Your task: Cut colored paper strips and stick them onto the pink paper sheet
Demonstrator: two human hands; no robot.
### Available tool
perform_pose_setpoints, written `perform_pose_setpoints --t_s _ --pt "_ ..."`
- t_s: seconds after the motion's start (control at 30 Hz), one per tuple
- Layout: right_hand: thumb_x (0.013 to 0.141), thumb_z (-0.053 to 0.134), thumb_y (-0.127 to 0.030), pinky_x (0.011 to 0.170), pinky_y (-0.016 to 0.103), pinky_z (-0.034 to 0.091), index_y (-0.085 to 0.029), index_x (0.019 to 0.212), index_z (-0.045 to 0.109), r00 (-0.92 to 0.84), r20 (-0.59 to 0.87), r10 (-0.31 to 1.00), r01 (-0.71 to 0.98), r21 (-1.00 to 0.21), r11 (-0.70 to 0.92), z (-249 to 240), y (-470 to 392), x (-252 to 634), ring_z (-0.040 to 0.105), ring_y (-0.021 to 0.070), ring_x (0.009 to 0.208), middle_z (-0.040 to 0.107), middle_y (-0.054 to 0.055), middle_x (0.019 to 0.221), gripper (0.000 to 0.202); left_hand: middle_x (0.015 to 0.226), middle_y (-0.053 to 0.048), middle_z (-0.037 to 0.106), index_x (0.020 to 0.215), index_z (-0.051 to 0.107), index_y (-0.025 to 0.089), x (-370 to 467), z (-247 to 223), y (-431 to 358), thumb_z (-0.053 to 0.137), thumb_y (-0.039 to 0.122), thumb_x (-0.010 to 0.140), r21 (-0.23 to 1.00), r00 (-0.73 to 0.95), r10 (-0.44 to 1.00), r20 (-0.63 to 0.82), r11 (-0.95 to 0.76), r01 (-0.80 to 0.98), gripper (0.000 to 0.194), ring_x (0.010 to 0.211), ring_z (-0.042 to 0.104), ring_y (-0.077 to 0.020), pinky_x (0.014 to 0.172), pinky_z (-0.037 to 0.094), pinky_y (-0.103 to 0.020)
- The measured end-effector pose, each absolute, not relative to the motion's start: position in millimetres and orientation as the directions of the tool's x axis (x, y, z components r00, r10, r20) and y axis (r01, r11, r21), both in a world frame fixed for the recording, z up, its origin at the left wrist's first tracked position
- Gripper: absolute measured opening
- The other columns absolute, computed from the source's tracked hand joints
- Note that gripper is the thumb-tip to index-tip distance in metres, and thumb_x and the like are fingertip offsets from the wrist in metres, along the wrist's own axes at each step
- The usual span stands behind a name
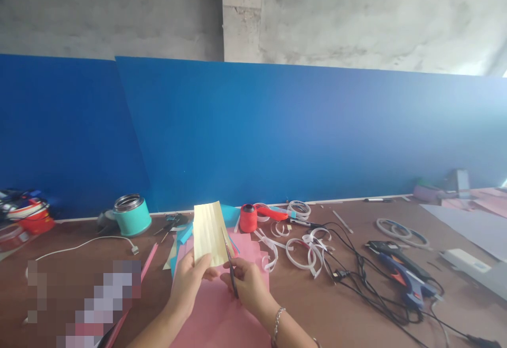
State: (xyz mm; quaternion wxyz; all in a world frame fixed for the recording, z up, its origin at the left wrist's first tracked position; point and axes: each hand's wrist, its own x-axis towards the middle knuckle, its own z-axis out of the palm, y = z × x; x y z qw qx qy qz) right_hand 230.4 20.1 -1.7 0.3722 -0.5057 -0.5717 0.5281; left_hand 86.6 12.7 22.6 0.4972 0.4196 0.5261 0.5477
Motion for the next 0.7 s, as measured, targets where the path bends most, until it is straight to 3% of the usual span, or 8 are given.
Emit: perform_pose_setpoints --t_s 0.3,0.7 --pt "0.067 0.066 -0.036 0.034 0.017 0.03 -0.016 0.073 0.056 -0.254 -0.042 0.966 0.118 -0.993 -0.012 -1.3 20.2 231.8 0.038 0.0063 0.039 0.043 -0.007 0.047 0.023 0.052 -0.002 0.066 0.094 0.06 0.012 91.9 30.2 7.2 0.056 0.029 0.068 0.99 -0.143 0.988 -0.065 0.046 -0.133 0.031 0.054 0.067 -0.0214 0.049 0.052 -0.026" --pt "0.068 0.063 -0.033 0.035 0.017 0.031 -0.016 0.072 0.054 -0.245 -0.044 0.969 0.134 -0.991 -0.011 -5.0 21.4 232.3 0.041 0.0069 0.039 0.047 -0.006 0.047 0.019 0.051 -0.001 0.065 0.092 0.061 0.01 93.5 30.5 6.3 0.055 0.027 0.069 0.99 -0.161 0.985 -0.067 0.045 -0.132 0.029 0.051 0.066 -0.0198 0.05 0.053 -0.026"
